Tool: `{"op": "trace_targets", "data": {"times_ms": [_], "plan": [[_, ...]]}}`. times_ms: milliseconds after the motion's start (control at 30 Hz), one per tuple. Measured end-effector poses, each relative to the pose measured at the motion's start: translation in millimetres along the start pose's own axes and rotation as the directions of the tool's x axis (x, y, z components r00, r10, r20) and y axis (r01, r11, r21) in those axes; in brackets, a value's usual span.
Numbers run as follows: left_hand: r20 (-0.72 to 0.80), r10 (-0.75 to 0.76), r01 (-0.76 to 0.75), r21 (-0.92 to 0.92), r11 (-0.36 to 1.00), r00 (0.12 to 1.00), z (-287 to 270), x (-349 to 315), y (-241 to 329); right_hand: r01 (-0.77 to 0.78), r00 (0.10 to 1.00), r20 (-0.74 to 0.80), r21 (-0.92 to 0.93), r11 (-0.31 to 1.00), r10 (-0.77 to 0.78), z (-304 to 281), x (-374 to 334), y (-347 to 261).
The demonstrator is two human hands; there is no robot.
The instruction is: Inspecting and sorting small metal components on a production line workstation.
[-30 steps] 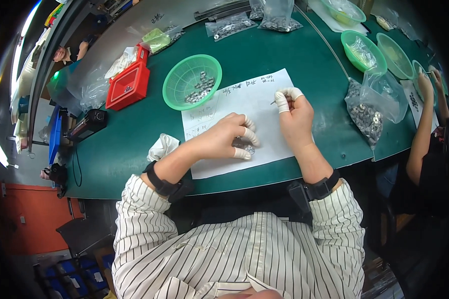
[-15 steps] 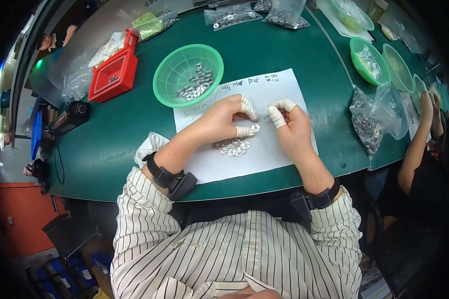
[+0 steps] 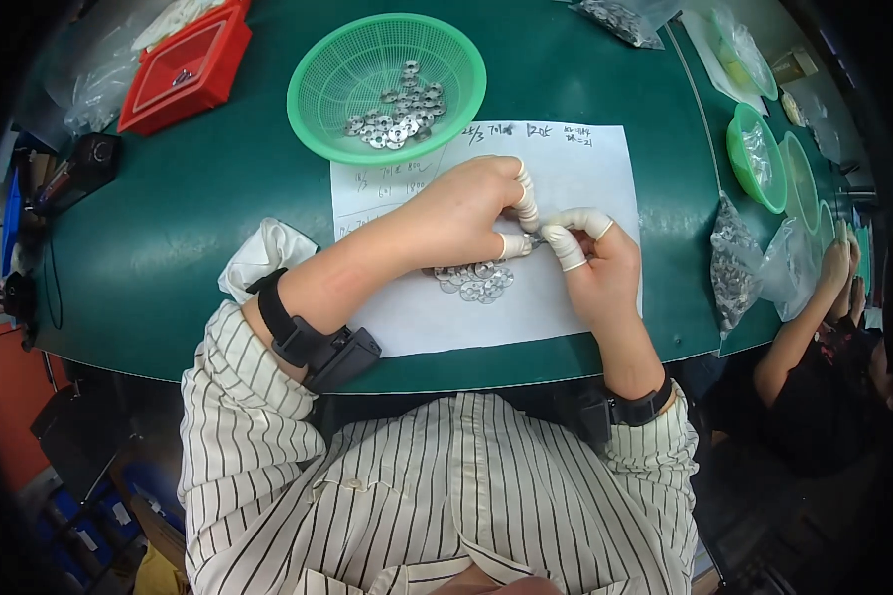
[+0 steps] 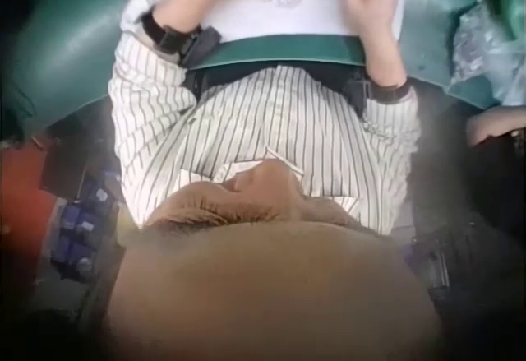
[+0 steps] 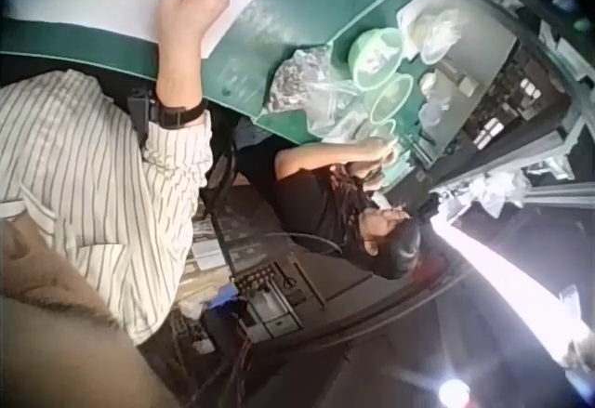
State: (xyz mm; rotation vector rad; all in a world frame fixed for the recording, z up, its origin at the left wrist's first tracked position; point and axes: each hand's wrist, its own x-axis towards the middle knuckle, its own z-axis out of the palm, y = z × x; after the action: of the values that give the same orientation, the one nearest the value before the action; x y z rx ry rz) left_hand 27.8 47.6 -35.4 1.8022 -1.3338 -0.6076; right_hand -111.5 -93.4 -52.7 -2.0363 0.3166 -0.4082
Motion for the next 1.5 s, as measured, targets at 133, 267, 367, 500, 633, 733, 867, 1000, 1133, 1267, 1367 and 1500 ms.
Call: {"op": "trace_targets", "data": {"times_ms": [133, 267, 367, 500, 633, 733, 867, 1000, 1133, 1267, 1367, 1500], "plan": [[-0.006, 0.032, -0.032, -0.023, 0.999, 0.999, -1, 1, -6, 0.023, 1.0, -0.004, -0.052, 0.998, -0.023, 0, -1, 3], [-0.014, 0.042, -0.042, -0.025, 0.999, 0.999, 0, 1, -11, 0.219, 0.975, 0.024, -0.212, 0.952, -0.219, 1, 0, -3], [-0.081, 0.086, -0.077, 0.1, 0.992, 0.993, 3, 1, -10, 0.307, 0.951, 0.048, -0.263, 0.915, -0.306, 3, 3, -8], [-0.084, 0.059, -0.051, 0.091, 0.995, 0.995, 5, 2, -11, 0.33, 0.943, 0.051, -0.274, 0.903, -0.329, 5, 4, -8], [-0.093, 0.055, -0.047, 0.083, 0.995, 0.994, 6, 4, -11, 0.383, 0.922, 0.086, -0.326, 0.864, -0.377, 4, 3, -5], [-0.105, 0.067, -0.059, 0.077, 0.995, 0.992, 7, 4, -13, 0.359, 0.932, 0.068, -0.301, 0.883, -0.356, 2, 3, -2], [-0.131, 0.105, -0.098, 0.062, 0.993, 0.986, 7, 5, -15, 0.298, 0.954, 0.054, -0.219, 0.929, -0.294, -1, 2, -1], [-0.091, 0.066, -0.062, 0.049, 0.997, 0.994, 7, 5, -14, 0.051, 0.993, -0.112, 0.231, 0.972, -0.025, 1, -3, 5], [-0.106, 0.072, -0.066, 0.057, 0.996, 0.992, 5, 3, -15, 0.091, 0.995, 0.032, -0.003, 0.996, -0.091, 3, 2, 8], [-0.101, 0.083, -0.078, 0.056, 0.995, 0.991, 7, 5, -17, 0.052, 0.998, 0.029, -0.037, 0.998, -0.051, 2, 1, 7], [-0.119, 0.095, -0.087, 0.073, 0.993, 0.988, 7, 4, -16, 0.045, 0.999, 0.017, -0.103, 0.994, -0.043, 2, 2, 5], [-0.139, 0.043, -0.046, -0.019, 0.999, 0.989, 5, 6, -16, 0.148, 0.989, 0.033, -0.135, 0.98, -0.145, 4, 2, 1]]}}
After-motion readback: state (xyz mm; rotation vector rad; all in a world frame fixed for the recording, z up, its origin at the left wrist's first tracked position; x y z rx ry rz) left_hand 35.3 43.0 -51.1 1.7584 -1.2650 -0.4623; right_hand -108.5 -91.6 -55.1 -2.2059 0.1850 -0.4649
